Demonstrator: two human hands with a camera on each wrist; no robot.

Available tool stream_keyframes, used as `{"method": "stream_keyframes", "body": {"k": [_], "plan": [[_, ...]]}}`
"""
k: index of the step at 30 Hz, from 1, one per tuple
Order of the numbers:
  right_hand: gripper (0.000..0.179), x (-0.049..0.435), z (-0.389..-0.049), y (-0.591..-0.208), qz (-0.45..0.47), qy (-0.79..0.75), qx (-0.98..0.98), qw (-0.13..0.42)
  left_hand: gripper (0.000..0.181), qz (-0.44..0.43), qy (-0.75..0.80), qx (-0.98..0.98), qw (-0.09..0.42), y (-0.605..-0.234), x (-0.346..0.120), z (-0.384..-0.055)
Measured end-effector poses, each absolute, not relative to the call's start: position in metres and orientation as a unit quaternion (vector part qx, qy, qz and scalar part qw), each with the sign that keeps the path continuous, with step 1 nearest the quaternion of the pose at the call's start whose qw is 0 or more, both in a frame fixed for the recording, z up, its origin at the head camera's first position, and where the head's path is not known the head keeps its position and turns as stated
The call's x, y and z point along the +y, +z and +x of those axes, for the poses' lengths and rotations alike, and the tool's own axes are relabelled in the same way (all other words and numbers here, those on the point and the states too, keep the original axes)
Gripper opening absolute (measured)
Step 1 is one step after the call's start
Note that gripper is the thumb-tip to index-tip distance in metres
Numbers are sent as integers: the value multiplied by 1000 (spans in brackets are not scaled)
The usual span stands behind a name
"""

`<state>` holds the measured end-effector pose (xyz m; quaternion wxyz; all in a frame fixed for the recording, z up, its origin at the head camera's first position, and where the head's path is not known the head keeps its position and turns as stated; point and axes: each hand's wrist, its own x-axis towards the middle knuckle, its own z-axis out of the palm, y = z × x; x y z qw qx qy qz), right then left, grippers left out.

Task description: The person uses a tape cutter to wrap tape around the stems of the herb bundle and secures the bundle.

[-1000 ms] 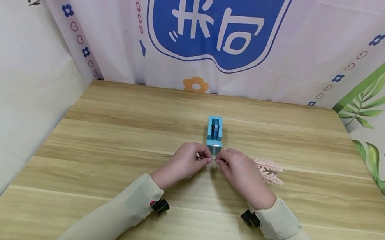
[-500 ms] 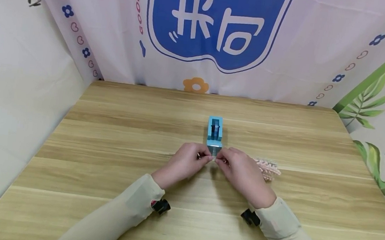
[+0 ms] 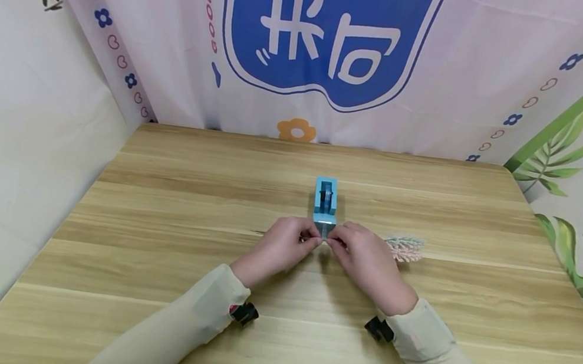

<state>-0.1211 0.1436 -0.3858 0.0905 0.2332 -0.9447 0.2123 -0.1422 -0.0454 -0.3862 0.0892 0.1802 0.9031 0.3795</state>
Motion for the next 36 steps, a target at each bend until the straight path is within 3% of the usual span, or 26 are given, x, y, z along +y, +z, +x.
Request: {"method": "stream_keyframes", "body": {"k": [6, 30, 36], "plan": [[5, 144, -122, -387, 241, 219, -940, 104, 17, 185, 370, 906, 87, -387, -47, -143], [4, 142, -123, -387, 231, 208, -945, 98, 7, 184, 383, 904, 53, -390, -46, -145], [4, 142, -123, -386, 229, 209, -946, 96, 18, 187, 381, 904, 55, -392, -46, -147]]}}
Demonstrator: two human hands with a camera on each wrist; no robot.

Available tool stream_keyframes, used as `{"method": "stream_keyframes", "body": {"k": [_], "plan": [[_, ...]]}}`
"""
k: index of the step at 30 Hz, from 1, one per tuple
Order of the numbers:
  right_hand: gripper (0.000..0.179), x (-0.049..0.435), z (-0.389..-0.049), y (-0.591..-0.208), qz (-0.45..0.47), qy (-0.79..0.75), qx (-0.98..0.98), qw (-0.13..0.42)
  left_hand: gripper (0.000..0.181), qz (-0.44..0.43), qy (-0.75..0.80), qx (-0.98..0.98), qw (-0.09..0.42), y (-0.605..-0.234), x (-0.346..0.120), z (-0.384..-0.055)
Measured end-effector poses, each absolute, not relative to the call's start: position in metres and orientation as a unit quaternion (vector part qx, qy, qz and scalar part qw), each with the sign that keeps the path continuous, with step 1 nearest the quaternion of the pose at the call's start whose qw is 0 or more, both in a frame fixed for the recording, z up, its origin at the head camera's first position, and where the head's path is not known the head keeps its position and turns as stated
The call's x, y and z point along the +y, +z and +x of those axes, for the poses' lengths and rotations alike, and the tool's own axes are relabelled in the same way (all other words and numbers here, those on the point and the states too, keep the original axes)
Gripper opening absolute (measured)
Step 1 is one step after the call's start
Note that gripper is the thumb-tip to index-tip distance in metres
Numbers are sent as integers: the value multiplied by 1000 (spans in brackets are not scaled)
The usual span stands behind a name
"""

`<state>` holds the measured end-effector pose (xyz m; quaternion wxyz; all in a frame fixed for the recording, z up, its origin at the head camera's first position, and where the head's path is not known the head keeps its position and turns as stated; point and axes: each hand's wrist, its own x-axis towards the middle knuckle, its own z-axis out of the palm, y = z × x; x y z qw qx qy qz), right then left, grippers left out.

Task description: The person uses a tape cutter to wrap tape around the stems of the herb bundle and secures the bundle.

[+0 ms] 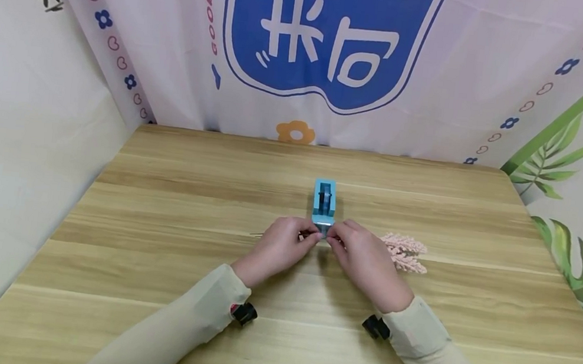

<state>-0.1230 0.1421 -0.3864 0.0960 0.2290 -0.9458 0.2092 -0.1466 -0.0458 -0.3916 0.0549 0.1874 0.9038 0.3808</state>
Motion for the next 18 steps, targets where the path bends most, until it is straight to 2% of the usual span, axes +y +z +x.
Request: {"method": "stream_keyframes", "body": {"k": [5, 18], "plan": [[3, 143, -125, -388, 229, 218, -944, 93, 24, 187, 377, 905, 61, -393, -46, -148], [6, 141, -128, -390, 217, 222, -945, 99, 15, 184, 390, 901, 51, -394, -44, -152]]}}
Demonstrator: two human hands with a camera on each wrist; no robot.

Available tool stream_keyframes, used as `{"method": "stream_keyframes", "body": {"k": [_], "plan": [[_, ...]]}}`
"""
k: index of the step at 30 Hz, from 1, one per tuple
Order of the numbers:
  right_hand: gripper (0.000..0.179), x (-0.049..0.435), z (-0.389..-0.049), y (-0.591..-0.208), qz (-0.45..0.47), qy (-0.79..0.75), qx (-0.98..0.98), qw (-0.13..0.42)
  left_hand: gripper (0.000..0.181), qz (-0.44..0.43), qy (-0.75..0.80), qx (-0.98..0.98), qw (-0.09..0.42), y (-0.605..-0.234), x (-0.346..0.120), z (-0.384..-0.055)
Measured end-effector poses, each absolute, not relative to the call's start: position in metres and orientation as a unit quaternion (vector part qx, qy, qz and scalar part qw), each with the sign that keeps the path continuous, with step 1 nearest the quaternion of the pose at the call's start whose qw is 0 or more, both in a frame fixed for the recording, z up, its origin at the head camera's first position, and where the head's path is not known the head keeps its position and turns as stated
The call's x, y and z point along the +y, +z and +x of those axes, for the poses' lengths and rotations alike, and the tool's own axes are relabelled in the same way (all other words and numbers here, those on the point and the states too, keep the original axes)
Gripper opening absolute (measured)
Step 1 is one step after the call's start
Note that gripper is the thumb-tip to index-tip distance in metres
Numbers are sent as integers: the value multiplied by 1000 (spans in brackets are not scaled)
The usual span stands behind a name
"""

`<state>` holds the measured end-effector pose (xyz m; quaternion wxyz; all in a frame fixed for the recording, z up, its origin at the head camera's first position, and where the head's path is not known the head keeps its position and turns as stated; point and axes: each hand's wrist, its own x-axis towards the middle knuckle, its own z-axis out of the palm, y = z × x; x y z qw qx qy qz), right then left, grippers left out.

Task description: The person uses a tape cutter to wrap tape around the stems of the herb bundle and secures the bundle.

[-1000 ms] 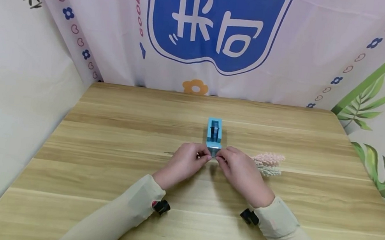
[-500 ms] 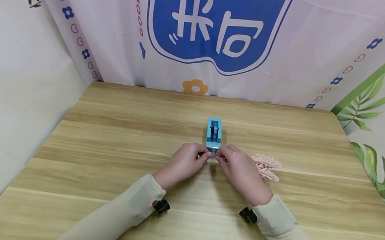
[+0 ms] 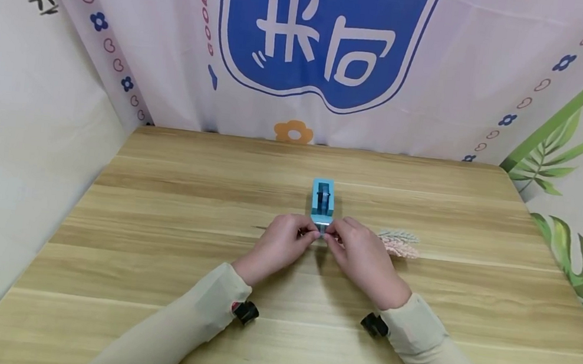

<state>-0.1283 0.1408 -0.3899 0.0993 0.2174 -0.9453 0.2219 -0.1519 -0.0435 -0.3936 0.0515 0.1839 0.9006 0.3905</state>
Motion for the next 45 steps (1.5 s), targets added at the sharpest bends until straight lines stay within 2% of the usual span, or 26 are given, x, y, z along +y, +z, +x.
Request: {"method": "stream_keyframes", "body": {"k": [8, 19, 25, 31, 39, 45], "plan": [[17, 136, -133, -391, 191, 241, -948, 87, 12, 186, 407, 893, 36, -396, -43, -152], [23, 133, -141, -392, 142, 339, -930, 12, 11, 195, 413, 889, 25, -399, -44, -153], [23, 134, -142, -394, 147, 350, -925, 12, 13, 189, 421, 887, 26, -399, -46, -152], [25, 135, -143, -395, 147, 356, -923, 9, 18, 171, 414, 894, 2, -396, -48, -154], [26, 135, -144, -397, 144, 365, -920, 16, 16, 144, 428, 892, -9, -393, -47, -164], [25, 135, -144, -398, 145, 369, -918, 20, 35, 149, 441, 885, 4, -396, -46, -173]]}}
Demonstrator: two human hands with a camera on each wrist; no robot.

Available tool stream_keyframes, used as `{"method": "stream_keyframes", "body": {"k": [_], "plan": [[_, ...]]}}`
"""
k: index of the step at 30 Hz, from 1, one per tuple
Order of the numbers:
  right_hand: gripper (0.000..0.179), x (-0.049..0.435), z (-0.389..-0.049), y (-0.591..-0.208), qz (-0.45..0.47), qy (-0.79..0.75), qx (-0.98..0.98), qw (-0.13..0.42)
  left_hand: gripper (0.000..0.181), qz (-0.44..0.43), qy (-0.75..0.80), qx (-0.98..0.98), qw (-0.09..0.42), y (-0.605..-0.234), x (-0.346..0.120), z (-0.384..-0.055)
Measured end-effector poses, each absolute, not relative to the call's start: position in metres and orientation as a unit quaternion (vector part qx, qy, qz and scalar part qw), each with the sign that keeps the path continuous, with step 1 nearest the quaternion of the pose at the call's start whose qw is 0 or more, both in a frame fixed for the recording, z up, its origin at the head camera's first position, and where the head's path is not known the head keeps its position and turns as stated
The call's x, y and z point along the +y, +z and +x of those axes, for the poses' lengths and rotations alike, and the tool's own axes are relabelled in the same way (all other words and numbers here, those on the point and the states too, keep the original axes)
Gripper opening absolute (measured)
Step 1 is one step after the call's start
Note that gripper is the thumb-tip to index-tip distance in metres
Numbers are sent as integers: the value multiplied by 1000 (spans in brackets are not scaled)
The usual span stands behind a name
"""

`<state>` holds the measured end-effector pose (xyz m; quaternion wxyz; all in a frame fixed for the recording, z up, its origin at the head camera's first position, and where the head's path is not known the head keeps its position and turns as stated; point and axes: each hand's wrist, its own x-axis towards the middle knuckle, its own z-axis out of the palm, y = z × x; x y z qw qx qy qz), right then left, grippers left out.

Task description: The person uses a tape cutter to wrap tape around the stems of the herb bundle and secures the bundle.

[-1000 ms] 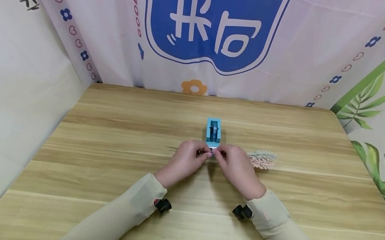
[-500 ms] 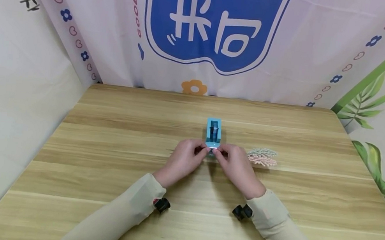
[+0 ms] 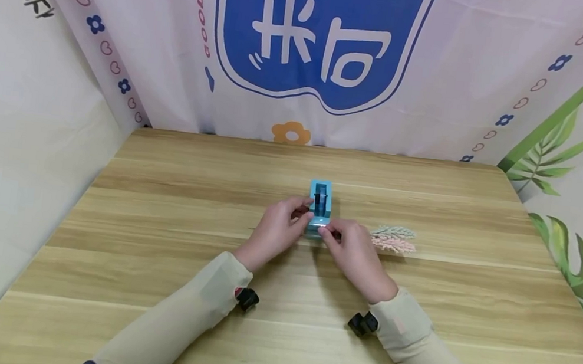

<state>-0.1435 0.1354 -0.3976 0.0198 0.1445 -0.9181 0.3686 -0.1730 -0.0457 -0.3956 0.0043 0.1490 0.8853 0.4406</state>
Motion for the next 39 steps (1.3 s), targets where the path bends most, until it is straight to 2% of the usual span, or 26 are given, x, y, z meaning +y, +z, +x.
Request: {"method": "stream_keyframes", "body": {"k": [17, 39], "plan": [[24, 134, -143, -399, 149, 364, -919, 37, 42, 157, 418, 893, 47, -391, -49, -179], [21, 133, -145, -394, 163, 346, -923, 34, 43, 161, 412, 895, 51, -391, -49, -180]]}}
